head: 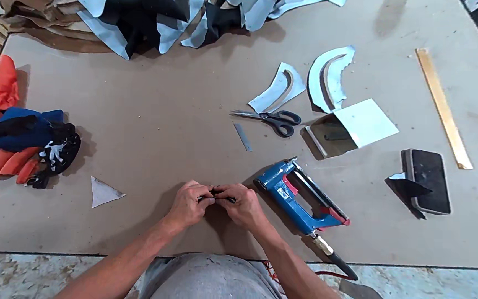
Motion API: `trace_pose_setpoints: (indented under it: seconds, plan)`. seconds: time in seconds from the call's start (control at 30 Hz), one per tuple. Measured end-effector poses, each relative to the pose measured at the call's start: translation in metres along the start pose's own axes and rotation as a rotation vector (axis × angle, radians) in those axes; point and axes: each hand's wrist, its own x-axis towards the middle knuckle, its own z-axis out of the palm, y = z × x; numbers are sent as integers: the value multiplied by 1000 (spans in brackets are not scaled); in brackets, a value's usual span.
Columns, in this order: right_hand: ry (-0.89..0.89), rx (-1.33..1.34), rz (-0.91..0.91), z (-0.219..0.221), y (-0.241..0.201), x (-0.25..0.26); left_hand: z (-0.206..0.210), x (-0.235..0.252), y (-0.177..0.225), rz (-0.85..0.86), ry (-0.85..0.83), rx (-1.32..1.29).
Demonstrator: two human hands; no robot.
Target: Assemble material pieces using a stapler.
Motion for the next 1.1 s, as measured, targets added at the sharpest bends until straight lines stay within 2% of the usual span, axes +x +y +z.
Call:
trace_pose_setpoints:
  seconds: [0.13, 0.33, 0.43, 0.5, 0.57, 0.63, 0.73, 0.8, 0.9, 1.0, 1.1]
  plan:
    - [-7, -11, 154, 0, -13, 8, 10, -3, 17, -126, 66, 43]
    - [-119, -47, 232, -12, -14, 21, 24, -7, 9, -68, 256, 5]
    - [-174, -28, 197, -21, -18, 29, 27, -4, 10, -71, 301, 11]
    - [-134, -66, 130, -29, -19, 27, 31, -3, 13, -70, 334, 38]
    - [53, -260, 112, -44, -24, 5, 35, -6, 15, -72, 345, 68]
    - [215, -493, 276, -72, -29, -31, 38, -7, 13, -77, 355, 94]
    - [222, -657, 536, -92, -5, -78, 37, -5, 15, -100, 328, 106]
    - [196, -693, 581, -92, 12, -82, 35, -4, 15, -97, 309, 97]
    - [92, -682, 621, -103, 15, -59, 32, -2, 11, -90, 302, 44]
    - [51, -680, 681, -116, -11, -56, 31, -2, 7, -54, 293, 9]
    - [81, -617, 698, -113, -70, -67, 32, 1, 2, -24, 312, 6]
